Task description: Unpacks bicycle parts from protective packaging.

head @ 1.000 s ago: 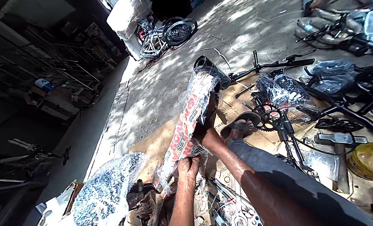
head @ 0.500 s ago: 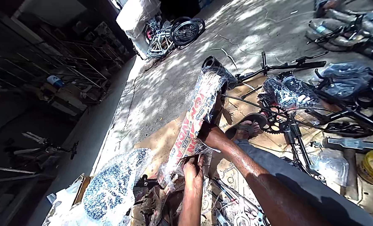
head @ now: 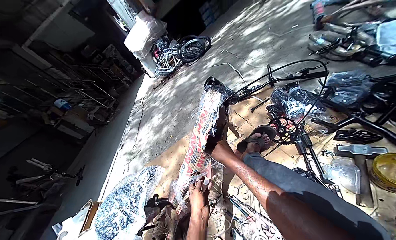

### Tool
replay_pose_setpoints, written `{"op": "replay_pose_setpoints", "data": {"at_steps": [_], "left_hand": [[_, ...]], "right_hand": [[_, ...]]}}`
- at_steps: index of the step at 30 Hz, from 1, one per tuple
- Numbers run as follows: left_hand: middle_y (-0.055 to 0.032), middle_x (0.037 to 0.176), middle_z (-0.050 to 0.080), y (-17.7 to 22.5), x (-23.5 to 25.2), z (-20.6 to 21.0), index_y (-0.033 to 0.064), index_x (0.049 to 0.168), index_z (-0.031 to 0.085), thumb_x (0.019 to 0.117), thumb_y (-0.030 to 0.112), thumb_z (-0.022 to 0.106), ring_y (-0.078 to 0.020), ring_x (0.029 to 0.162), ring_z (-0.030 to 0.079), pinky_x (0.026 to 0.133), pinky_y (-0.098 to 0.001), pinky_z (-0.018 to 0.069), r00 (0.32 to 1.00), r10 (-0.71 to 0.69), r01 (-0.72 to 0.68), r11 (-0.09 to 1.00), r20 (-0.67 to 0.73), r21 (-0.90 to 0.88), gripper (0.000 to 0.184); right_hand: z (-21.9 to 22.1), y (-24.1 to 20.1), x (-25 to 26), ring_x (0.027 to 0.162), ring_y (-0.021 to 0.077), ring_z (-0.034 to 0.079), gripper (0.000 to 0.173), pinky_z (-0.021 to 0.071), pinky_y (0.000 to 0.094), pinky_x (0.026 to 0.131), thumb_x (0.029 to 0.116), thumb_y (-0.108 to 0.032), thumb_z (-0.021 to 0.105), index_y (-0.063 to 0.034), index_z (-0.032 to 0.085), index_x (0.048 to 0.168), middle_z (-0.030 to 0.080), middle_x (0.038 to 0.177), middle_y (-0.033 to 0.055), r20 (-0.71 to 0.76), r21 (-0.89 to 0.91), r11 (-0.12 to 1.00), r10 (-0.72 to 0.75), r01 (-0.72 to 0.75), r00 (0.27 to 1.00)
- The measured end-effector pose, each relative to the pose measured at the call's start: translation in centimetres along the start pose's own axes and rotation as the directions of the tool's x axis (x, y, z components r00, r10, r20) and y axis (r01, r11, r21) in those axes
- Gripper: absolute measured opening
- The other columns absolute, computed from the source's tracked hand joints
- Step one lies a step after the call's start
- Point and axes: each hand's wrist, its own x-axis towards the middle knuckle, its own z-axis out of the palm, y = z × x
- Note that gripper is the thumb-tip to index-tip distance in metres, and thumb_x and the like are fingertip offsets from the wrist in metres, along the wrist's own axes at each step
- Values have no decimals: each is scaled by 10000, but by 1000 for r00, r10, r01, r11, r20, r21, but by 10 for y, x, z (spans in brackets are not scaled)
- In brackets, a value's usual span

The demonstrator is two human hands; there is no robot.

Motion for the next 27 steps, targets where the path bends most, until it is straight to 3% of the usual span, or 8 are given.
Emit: {"op": "replay_pose_setpoints", "data": {"at_steps": [2, 5, 12, 17, 20, 22, 24, 27], "left_hand": [[-197, 1335, 573, -2, 5, 10, 26, 1418, 434, 1082, 98, 407, -317, 1143, 627, 910, -475, 565, 997, -40, 26, 982, -69, -188, 345], [-170, 1212, 609, -3, 8, 17, 31, 1338, 473, 1096, 148, 378, -279, 1035, 657, 887, -413, 579, 994, -38, -1, 939, -106, -344, 285], [-151, 1118, 636, -2, 4, 24, 20, 1244, 501, 1088, 139, 387, -264, 976, 680, 848, -388, 602, 996, -15, -16, 943, -92, -333, 228], [-197, 1167, 619, -3, 0, 42, -5, 1293, 481, 1086, 122, 367, -324, 1021, 674, 894, -448, 597, 1000, -22, 14, 939, -21, -343, 268], [-169, 1120, 624, -4, 1, 51, 27, 1247, 505, 1080, 128, 372, -290, 982, 671, 874, -428, 593, 1000, -11, 11, 929, 3, -369, 236], [-142, 1002, 641, -4, 2, 47, 40, 1150, 537, 1069, 113, 386, -237, 851, 682, 773, -361, 611, 999, -21, 35, 920, 40, -390, 186], [-110, 855, 641, -4, 5, 40, 47, 1044, 551, 1066, 120, 370, -176, 662, 658, 592, -276, 587, 996, -39, 65, 929, 78, -365, 196], [-101, 831, 662, -2, 8, 37, 30, 1026, 572, 1069, 102, 363, -140, 601, 643, 522, -234, 557, 997, -27, 45, 962, 71, -269, 225]], "right_hand": [[5, 0, -3, 1260, 362, 593, 421, 433, 534, 1091, 961, -307, 669, 7, 675, 1241, 663, 1274, 220, -14, -106, 993, -53, 52, 998], [9, 6, -4, 1257, 345, 597, 433, 434, 522, 1092, 958, -330, 672, -21, 676, 1260, 667, 1281, 201, -70, -87, 992, -93, 86, 993], [-13, 0, 3, 1211, 386, 615, 385, 461, 581, 1034, 981, -325, 643, 12, 708, 1155, 681, 1220, 227, 180, -164, 979, -89, 119, 980], [-20, -14, -8, 1218, 382, 602, 366, 458, 567, 1031, 951, -294, 662, 16, 703, 1142, 667, 1232, 228, 170, -186, 981, -19, 51, 985], [-15, -14, -11, 1210, 379, 607, 365, 453, 556, 1041, 947, -311, 672, 20, 719, 1091, 681, 1200, 224, 134, -266, 959, -63, 97, 989], [-13, -11, -11, 1196, 379, 610, 352, 463, 556, 1027, 938, -305, 680, 17, 722, 1074, 683, 1182, 221, 116, -260, 962, -60, 88, 992], [-9, -4, -8, 1175, 393, 621, 347, 466, 568, 1018, 949, -297, 667, 24, 725, 1067, 690, 1158, 230, 93, -223, 970, -75, 94, 993], [-8, 4, -2, 1161, 394, 633, 364, 462, 572, 1017, 986, -314, 629, 29, 724, 1063, 696, 1149, 234, 140, -185, 976, -89, 114, 986]]}}
